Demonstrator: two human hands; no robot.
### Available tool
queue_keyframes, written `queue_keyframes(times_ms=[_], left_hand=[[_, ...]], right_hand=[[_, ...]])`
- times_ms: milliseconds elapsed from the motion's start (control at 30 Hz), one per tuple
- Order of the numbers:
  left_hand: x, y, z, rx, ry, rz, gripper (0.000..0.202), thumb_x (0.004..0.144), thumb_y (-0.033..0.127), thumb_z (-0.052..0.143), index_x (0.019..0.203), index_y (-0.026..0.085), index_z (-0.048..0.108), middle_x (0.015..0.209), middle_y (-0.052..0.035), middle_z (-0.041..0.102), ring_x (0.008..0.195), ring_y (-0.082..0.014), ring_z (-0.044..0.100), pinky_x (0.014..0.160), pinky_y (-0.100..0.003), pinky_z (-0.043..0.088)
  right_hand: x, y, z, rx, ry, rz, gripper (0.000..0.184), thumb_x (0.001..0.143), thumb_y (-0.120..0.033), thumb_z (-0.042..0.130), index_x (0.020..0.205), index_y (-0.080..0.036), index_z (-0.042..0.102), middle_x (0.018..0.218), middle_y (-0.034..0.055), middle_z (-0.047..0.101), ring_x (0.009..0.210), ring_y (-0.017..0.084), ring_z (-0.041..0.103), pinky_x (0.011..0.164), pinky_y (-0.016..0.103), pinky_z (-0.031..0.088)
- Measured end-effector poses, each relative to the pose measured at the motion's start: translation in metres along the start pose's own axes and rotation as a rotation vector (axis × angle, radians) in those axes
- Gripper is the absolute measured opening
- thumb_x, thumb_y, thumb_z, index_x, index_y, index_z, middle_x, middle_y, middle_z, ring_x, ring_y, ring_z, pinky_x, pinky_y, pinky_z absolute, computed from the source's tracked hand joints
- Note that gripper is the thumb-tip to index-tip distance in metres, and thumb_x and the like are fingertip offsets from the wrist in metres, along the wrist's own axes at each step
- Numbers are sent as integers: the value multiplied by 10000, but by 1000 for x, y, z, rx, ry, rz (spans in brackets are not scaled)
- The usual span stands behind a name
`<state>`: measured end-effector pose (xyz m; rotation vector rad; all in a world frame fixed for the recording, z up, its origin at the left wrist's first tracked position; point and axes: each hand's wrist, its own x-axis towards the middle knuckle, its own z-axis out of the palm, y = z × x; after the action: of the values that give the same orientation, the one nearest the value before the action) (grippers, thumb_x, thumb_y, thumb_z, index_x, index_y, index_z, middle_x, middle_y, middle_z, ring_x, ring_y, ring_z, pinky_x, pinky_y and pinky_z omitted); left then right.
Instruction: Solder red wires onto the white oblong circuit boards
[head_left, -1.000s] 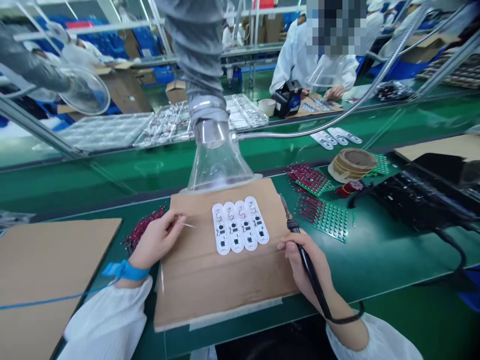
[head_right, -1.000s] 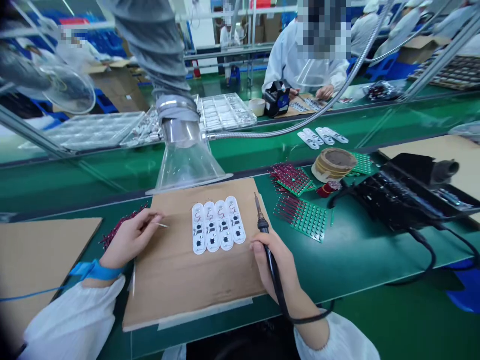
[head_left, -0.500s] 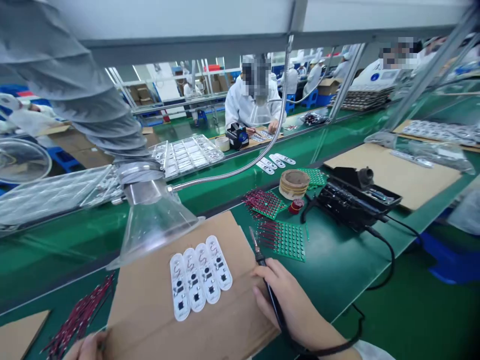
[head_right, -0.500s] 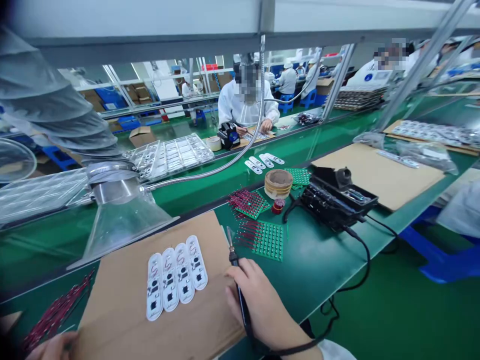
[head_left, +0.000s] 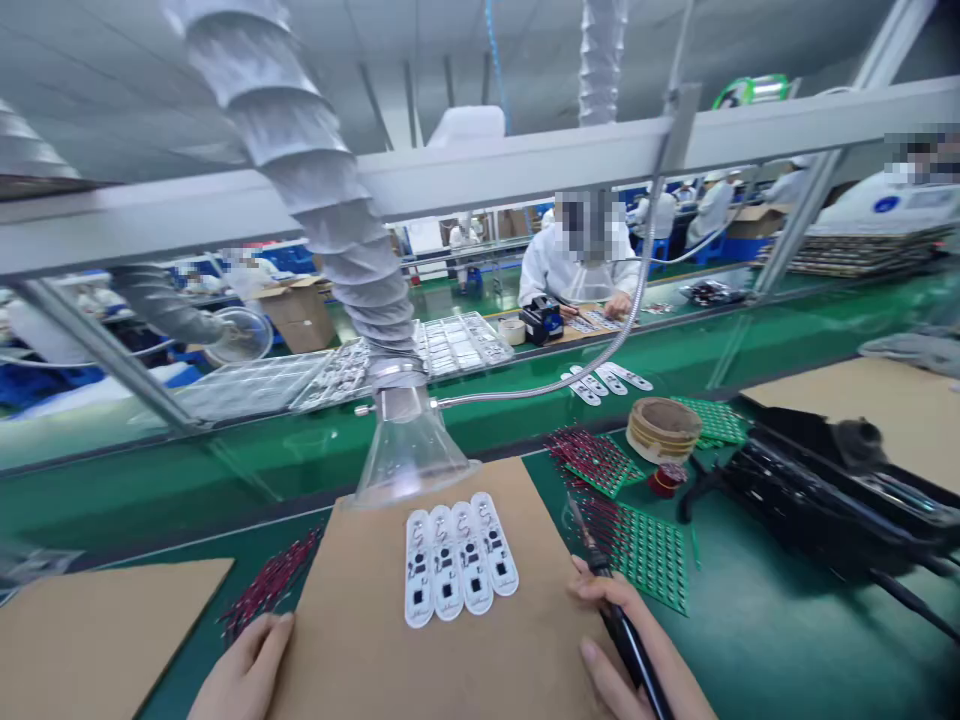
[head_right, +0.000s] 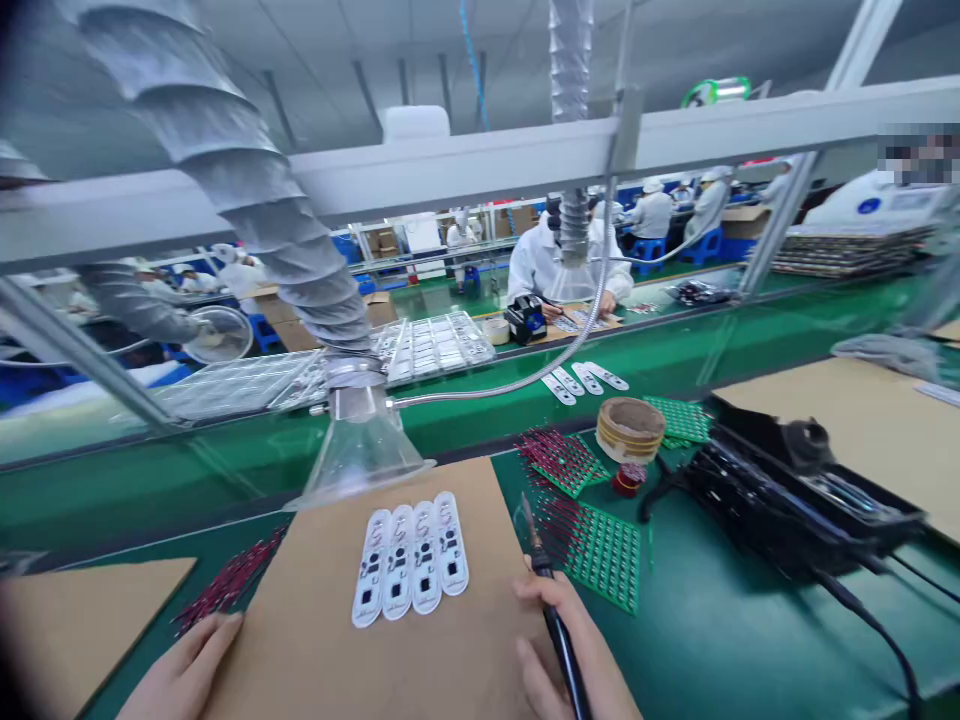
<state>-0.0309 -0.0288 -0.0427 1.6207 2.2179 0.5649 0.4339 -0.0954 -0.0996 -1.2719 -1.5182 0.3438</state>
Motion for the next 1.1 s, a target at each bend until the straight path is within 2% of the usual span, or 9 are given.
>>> queue_keyframes(times_ms=[100, 233, 400, 500, 600, 733, 833, 967, 1100], left_hand=[[8, 30, -11, -168, 7, -8, 395, 854, 616, 539, 805, 273, 729, 1021, -82, 860, 1101, -401, 804, 955, -473, 656], [48, 72, -22, -205, -28, -16, 388, 868, 562, 504, 694, 232, 609, 738, -104, 726, 844, -354, 753, 712, -393, 596], [115, 110, -29, -223, -67, -19, 236, 823, 391, 589, 673, 209, 599, 797, -136, 731, 893, -320, 733, 742, -344, 542], [129, 112, -34, -198, -60, -38, 181, 804, 345, 607, 687, 207, 594, 756, -133, 698, 890, -325, 715, 736, -352, 516], [107, 96, -38, -194, -70, -19, 192, 816, 380, 577, 735, 207, 596, 774, -98, 693, 845, -295, 700, 710, -339, 514], [43, 56, -33, -184, -99, 14, 326, 866, 534, 525, 796, 223, 591, 795, -58, 700, 855, -286, 698, 708, -328, 533], [1, 28, -21, -163, -133, 64, 462, 906, 674, 481, 857, 235, 617, 863, -63, 758, 893, -298, 726, 760, -349, 560], [-27, 11, -8, -81, -146, 49, 538, 913, 742, 436, 917, 249, 650, 951, -75, 803, 920, -306, 754, 790, -361, 570], [-32, 6, -4, 34, -176, 42, 523, 966, 710, 404, 959, 257, 665, 965, -66, 807, 870, -287, 756, 747, -337, 553]], right_hand=[[28, -3, -1, 138, 3, -35, 271, 1002, -212, 640, 1253, -302, 686, 1331, 137, 785, 1287, 350, 776, 972, 482, 697], [92, -18, 7, 208, -71, -3, 285, 989, -224, 642, 1266, -281, 671, 1239, 104, 779, 962, 228, 814, 730, 307, 679], [180, -14, 51, 254, 3, -5, 248, 847, -302, 631, 1084, -262, 571, 1077, 53, 718, 1057, 248, 756, 1019, 451, 621], [196, -12, 67, 233, -21, 21, 276, 834, -303, 609, 1100, -246, 559, 1072, 64, 702, 1015, 244, 736, 1028, 468, 598], [168, -22, 52, 197, -51, 19, 276, 845, -282, 630, 1114, -226, 602, 1071, 66, 705, 980, 241, 722, 993, 445, 594], [91, -38, 12, 84, -115, -3, 262, 956, -235, 623, 1217, -243, 637, 1116, 51, 720, 936, 222, 726, 908, 380, 605], [43, -41, -5, -44, -149, -69, 251, 1012, -178, 578, 1241, -273, 618, 1169, 59, 721, 1069, 245, 748, 966, 376, 604], [16, -38, -5, -132, -186, -56, 305, 1018, -129, 557, 1273, -290, 603, 1167, 66, 683, 1048, 250, 755, 918, 364, 629], [7, -33, 0, -219, -196, -46, 359, 1004, -95, 539, 1306, -280, 601, 1261, 109, 655, 1116, 281, 749, 960, 420, 637]])
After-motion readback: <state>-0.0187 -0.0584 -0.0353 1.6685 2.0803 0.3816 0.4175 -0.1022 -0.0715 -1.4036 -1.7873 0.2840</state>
